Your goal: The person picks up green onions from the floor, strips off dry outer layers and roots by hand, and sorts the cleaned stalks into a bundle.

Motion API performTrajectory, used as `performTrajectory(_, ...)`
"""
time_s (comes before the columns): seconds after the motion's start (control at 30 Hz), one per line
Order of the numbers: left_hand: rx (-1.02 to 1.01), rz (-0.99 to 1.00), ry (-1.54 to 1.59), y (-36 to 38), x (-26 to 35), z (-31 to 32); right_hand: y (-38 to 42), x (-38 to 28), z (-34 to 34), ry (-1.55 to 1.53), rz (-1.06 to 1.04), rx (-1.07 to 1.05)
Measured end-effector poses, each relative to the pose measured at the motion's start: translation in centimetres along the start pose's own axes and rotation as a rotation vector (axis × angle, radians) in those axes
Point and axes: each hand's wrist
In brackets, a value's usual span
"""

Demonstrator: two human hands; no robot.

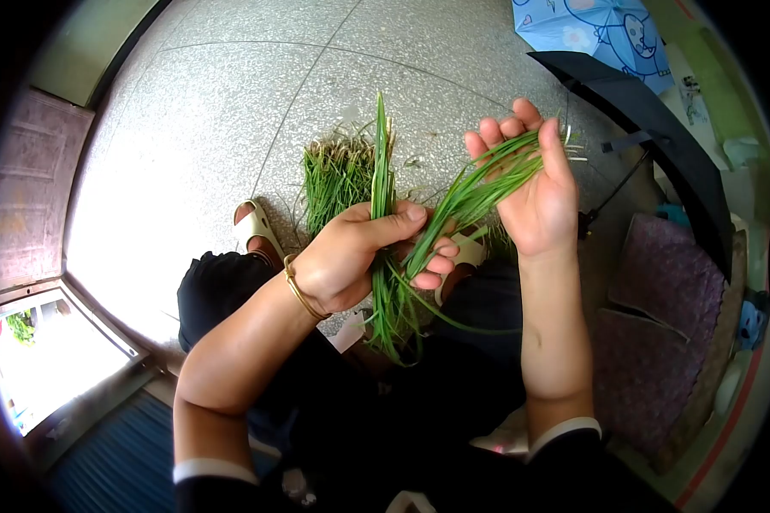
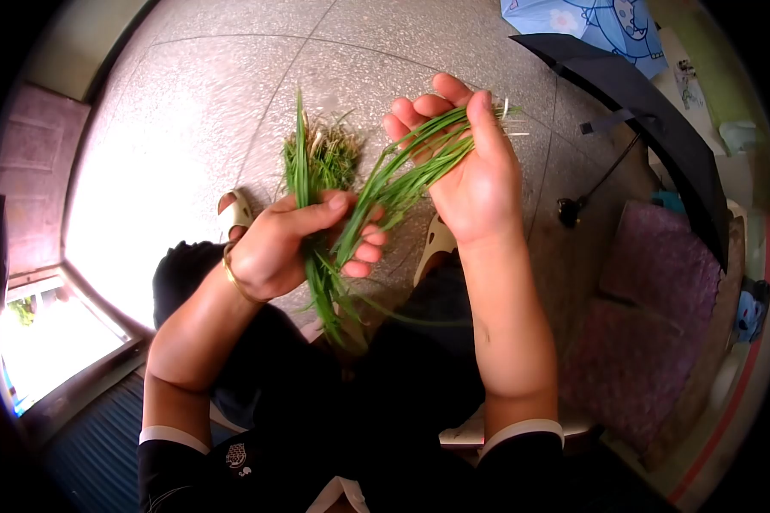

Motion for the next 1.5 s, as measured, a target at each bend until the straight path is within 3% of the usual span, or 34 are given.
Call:
performTrajectory(0.1, 0.016, -0.006, -0.006, 0.0, -0.2, 0.0, 0.2, -0.2, 1.4, 0.054, -0.073, 0.162)
performTrajectory(0.2, 0.025, 0.031, -0.013, -0.2, -0.3, -0.1, 0.3, -2.1, -0.4, -0.044, -0.068, 0.058)
performTrajectory(0.23, 0.028, 0.040, -0.029, -0.2, -0.2, -0.2, 0.4, -2.4, 0.2, 0.113, -0.199, 0.235)
performTrajectory(0.3, 0.031, 0.049, -0.043, -0.4, -0.3, -0.4, 0.6, -3.0, 0.1, 0.445, -0.418, 0.385)
performTrajectory(0.33, 0.046, 0.085, -0.040, -0.5, -0.5, -0.6, 0.8, -3.0, 0.4, 0.447, -0.418, 0.385)
performTrajectory(0.4, 0.091, 0.110, -0.029, -0.5, -0.4, -0.5, 1.2, -2.6, 1.3, 0.924, -0.602, 0.406)
performTrajectory(0.43, 0.092, 0.112, -0.029, -0.4, -0.3, -0.3, 1.6, -2.0, 1.8, 0.923, -0.601, 0.403)
performTrajectory(0.5, 0.086, 0.124, -0.005, -0.4, -0.1, 0.0, 2.3, -0.2, 3.0, 1.232, -0.389, 0.359)
performTrajectory(0.63, 0.053, 0.110, 0.086, -0.3, 0.1, 0.1, 2.4, 1.9, 3.5, 1.188, -0.127, 0.140)
performTrajectory(0.73, 0.031, 0.068, 0.071, -0.1, 0.3, 0.0, 2.4, 2.3, 3.6, 1.084, -0.029, 0.156)
performTrajectory(0.9, 0.096, 0.159, 0.099, 0.0, 0.5, -0.1, 2.4, 2.1, 3.6, 1.011, 0.037, 0.113)
performTrajectory(0.97, 0.115, 0.156, 0.122, 0.1, 0.6, 0.0, 2.4, 2.2, 4.0, 1.106, 0.063, 0.109)
performTrajectory(1.1, 0.102, 0.181, -0.168, 0.3, 0.1, -0.2, 2.4, 3.0, 3.6, 1.030, 0.021, 0.082)
performTrajectory(1.2, 0.067, 0.145, -0.242, 0.3, 0.0, -0.1, 2.3, 3.4, 3.8, 0.737, 0.212, 0.082)
performTrajectory(1.3, 0.079, 0.136, -0.386, -0.1, -0.5, -0.3, 2.3, 3.7, 3.4, 0.845, 0.137, -0.003)
performTrajectory(1.37, 0.165, 0.432, -0.758, -0.7, -1.3, -0.5, 2.5, 3.9, 3.9, 0.819, 0.122, 0.024)
performTrajectory(1.4, 0.160, 0.407, -0.856, -0.5, -1.2, -0.8, 2.6, 4.0, 4.2, 0.821, 0.114, 0.047)
performTrajectory(1.5, 0.142, 0.367, -0.732, -0.2, -1.0, -0.1, 2.5, 3.6, 4.3, 0.829, 0.138, 0.106)
Point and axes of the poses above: each hand's wrist, its own y-axis away from the middle knuckle, its own z-axis out of the palm, x = y × z, and after that the axes turned 3 degrees about -y, right-handed
